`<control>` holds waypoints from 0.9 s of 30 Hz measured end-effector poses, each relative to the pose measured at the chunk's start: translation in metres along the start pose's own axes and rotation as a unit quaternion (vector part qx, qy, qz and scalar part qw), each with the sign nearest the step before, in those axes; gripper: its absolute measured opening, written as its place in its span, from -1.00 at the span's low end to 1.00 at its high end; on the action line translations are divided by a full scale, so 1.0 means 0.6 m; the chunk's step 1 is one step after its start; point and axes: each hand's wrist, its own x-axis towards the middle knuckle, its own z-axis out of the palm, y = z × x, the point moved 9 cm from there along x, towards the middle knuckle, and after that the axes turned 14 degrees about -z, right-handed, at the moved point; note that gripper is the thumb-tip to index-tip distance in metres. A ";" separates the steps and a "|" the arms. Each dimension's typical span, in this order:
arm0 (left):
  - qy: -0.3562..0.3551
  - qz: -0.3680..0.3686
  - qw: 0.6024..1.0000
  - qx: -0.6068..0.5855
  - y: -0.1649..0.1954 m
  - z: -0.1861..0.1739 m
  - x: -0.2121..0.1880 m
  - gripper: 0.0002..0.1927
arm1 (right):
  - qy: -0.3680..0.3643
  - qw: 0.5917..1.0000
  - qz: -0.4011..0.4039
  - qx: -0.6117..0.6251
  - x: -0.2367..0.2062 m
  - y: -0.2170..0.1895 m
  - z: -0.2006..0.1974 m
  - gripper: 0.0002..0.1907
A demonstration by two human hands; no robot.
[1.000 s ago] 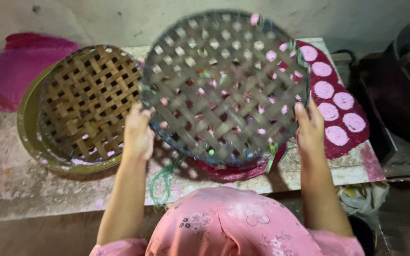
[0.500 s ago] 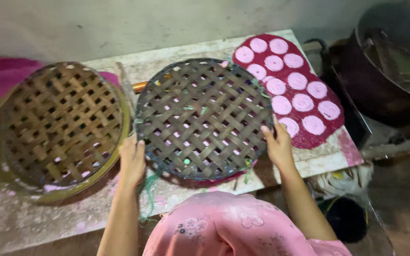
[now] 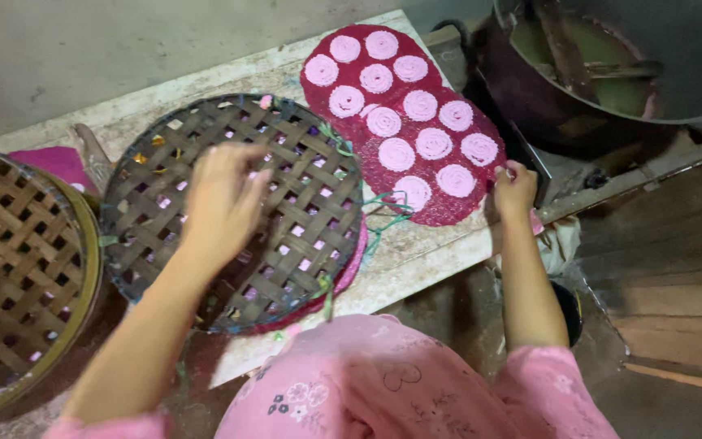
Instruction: The person sits at a workbench and uses a hand-held wooden extruder press to pipe pink paste into spiral rosettes onto round magenta boards. They load paste from a large bowl into the press, squeeze rosettes one at a time onto the boards, and stack finished boards on woven bamboo trays.
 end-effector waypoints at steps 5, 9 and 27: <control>-0.210 0.036 0.971 -0.109 0.156 0.347 0.201 -0.68 | -0.060 0.986 0.150 -0.040 0.040 0.070 0.014 -0.66; -0.093 -0.316 0.932 -0.150 0.087 0.484 0.275 -0.57 | -0.010 0.984 0.167 0.068 0.067 0.056 0.027 -0.70; -0.012 -0.634 0.773 -0.028 -0.006 0.487 0.181 -0.62 | 0.065 0.992 -0.091 0.054 0.105 -0.008 -0.006 -0.75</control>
